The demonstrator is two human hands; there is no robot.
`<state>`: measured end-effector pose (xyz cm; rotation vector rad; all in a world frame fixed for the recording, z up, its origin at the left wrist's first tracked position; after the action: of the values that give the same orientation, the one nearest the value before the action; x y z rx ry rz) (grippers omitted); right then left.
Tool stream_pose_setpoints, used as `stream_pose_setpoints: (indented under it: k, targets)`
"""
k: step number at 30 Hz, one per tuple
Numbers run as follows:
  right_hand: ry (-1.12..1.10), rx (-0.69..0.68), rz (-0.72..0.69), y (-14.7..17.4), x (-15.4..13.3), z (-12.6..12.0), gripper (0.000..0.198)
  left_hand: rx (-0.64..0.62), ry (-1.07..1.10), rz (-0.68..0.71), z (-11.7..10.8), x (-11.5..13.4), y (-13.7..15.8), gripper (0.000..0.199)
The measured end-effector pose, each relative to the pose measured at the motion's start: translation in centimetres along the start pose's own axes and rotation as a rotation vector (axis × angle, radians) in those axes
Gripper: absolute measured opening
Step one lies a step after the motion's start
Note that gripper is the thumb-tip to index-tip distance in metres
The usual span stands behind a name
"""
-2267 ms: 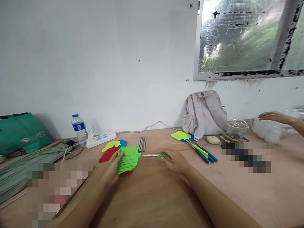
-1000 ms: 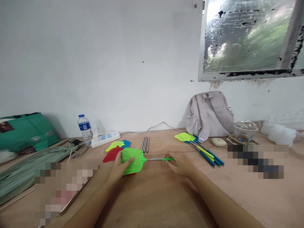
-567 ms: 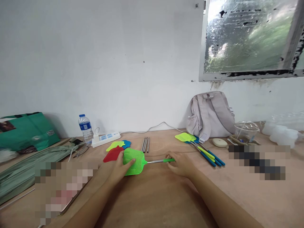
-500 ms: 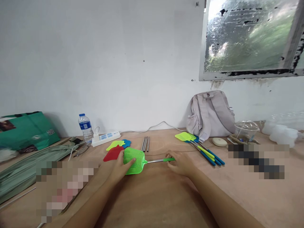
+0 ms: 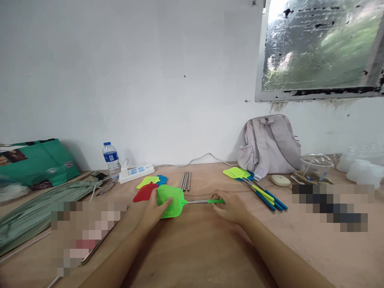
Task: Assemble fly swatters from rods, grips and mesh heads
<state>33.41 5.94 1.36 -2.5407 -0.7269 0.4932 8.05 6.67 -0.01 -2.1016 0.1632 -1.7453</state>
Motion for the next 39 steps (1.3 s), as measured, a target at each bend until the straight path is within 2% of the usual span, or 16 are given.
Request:
stream_pose_setpoints:
  k: [13, 19, 24, 27, 31, 39]
  targets:
    - [-0.076, -0.039, -0.015, 0.0, -0.1, 0.3, 0.02, 0.003, -0.012, -0.028, -0.2, 0.0, 0.0, 0.045]
    - [-0.102, -0.06, 0.007, 0.0, -0.1, 0.4, 0.018, 0.024, -0.031, 0.024, -0.5, 0.6, -0.1, 0.047]
    - [-0.25, -0.118, 0.017, 0.1, 0.4, 1.4, 0.015, 0.018, -0.049, 0.077, -0.5, 1.5, 0.1, 0.044]
    - [-0.329, -0.171, 0.009, 0.2, 0.5, 1.9, 0.019, 0.037, -0.055, 0.095, -0.7, 1.8, 0.3, 0.049]
    - [-0.323, -0.206, -0.003, 0.4, 0.2, 1.9, 0.024, 0.026, -0.029, 0.094, -0.6, 1.6, 0.6, 0.061]
    - [-0.34, -0.235, 0.013, 0.4, -0.1, 2.1, 0.022, 0.009, -0.037, 0.159, 0.0, 2.6, 1.3, 0.065]
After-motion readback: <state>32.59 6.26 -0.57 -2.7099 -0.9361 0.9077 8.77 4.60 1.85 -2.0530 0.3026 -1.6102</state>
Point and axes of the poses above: each hand's wrist, its own y-axis away from the middle knuckle, its own z-axis out of the palm, x = y × z, the point moved 8 cm from there along -y, towards the middle knuckle, and after that the axes turned 15 degrees about y, right-handed, at the moved point
